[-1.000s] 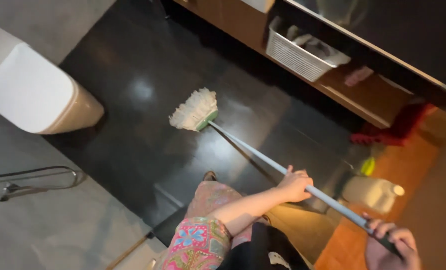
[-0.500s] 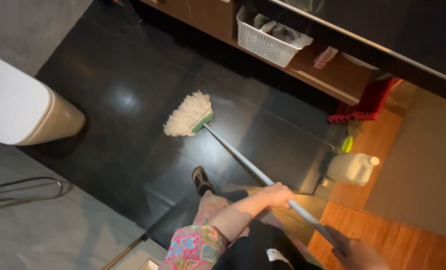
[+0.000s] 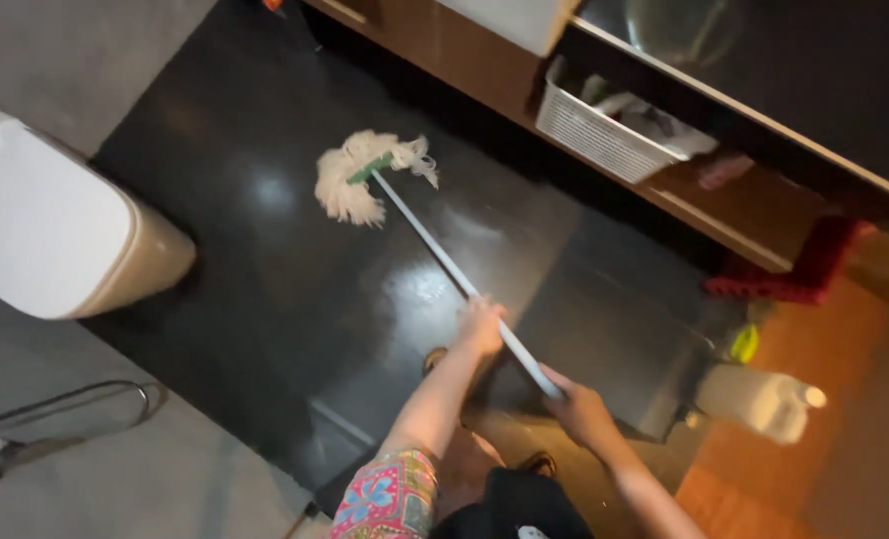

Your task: The person mops the dark bathroom floor, navigating the mop head around the toilet, under the vanity, and near a bucket and plastic jug.

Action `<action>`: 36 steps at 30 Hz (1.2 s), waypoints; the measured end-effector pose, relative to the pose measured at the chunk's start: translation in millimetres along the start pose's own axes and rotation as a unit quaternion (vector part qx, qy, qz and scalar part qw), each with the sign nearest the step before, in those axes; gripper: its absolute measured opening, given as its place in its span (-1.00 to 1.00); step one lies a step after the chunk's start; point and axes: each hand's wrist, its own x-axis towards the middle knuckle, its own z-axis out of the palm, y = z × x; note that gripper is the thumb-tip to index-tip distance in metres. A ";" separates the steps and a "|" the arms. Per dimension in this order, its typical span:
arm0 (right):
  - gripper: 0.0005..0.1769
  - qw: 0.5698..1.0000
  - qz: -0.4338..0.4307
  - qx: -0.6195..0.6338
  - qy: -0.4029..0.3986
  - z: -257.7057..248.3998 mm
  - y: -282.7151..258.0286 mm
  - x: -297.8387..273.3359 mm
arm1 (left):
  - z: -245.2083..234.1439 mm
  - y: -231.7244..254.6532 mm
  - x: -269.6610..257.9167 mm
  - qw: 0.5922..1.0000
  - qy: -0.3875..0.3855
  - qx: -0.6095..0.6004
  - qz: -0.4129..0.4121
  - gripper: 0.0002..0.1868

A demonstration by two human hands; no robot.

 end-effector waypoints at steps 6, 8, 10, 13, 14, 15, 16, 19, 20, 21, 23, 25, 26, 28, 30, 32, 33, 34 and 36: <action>-0.39 0.986 -0.145 0.011 0.080 43.1 -123.7 143.1 | -47.9 -109.8 82.0 0.956 0.039 -0.207 -0.206 -0.23; -0.39 0.995 -0.079 -0.015 0.061 35.2 -154.3 153.5 | -48.2 -130.4 94.6 0.951 0.100 -0.229 -0.183 -0.27; -0.39 0.996 -0.063 -0.022 0.057 26.0 -150.6 148.9 | -48.0 -126.0 93.8 0.955 0.111 -0.231 -0.151 -0.21; -0.42 0.996 -0.050 -0.040 0.058 10.9 -130.0 124.3 | -46.4 -94.7 80.8 0.948 0.101 -0.268 -0.141 0.00; -0.45 0.996 -0.052 -0.047 0.064 6.6 -120.5 111.2 | -45.8 -80.0 72.2 0.937 0.079 -0.298 -0.162 0.11; -0.45 0.995 -0.054 -0.047 0.068 0.4 -112.0 94.6 | -36.2 -73.3 68.3 0.938 0.082 -0.298 -0.159 0.11; -0.42 0.994 -0.064 -0.059 0.064 -5.2 -102.6 76.2 | -26.3 -65.8 62.9 0.949 0.055 -0.272 -0.150 0.14; -0.38 0.995 -0.041 -0.073 0.057 -24.7 -78.5 12.9 | -8.9 -41.7 37.2 0.960 0.018 -0.258 -0.108 0.18; -0.38 0.996 -0.006 -0.073 0.046 -31.1 -67.7 -9.9 | -1.7 -32.1 26.1 0.960 0.001 -0.269 -0.080 0.18; -0.38 0.996 -0.005 -0.075 0.050 -36.1 -60.4 -31.3 | 7.3 -16.1 11.5 0.960 0.002 -0.271 -0.077 0.18; -0.39 0.990 0.092 -0.104 -0.001 -44.1 -42.6 -75.7 | 28.8 17.3 -19.0 0.970 -0.018 -0.231 -0.078 0.15; -0.39 0.992 0.074 -0.099 0.013 -39.9 4.0 -114.7 | 57.1 57.2 -52.0 0.970 -0.010 -0.230 -0.075 0.16; -0.38 0.994 0.052 -0.097 0.023 -35.2 27.1 -136.0 | 71.4 75.9 -71.0 0.970 0.001 -0.230 -0.076 0.18; -0.37 0.993 0.068 -0.093 0.039 -21.2 72.4 -190.1 | 101.6 109.6 -115.5 0.967 -0.008 -0.251 -0.050 0.17; -0.37 0.991 0.075 -0.095 0.049 -13.7 117.4 -236.7 | 121.7 143.0 -155.5 0.961 -0.009 -0.274 -0.033 0.16; -0.41 0.997 0.001 -0.020 0.069 -6.3 159.9 -281.0 | 131.2 173.1 -197.0 0.951 -0.047 -0.303 -0.034 0.11; -0.41 0.997 0.000 -0.021 0.069 -0.4 177.2 -286.1 | 131.7 178.1 -205.6 0.951 -0.045 -0.303 -0.035 0.11; -0.35 0.997 0.049 -0.055 0.038 5.0 193.5 -289.9 | 131.4 182.5 -212.9 0.947 -0.096 -0.305 -0.016 0.11; -0.29 0.991 0.100 -0.089 0.006 10.6 207.2 -291.4 | 131.0 186.4 -219.9 0.940 -0.148 -0.307 0.001 0.10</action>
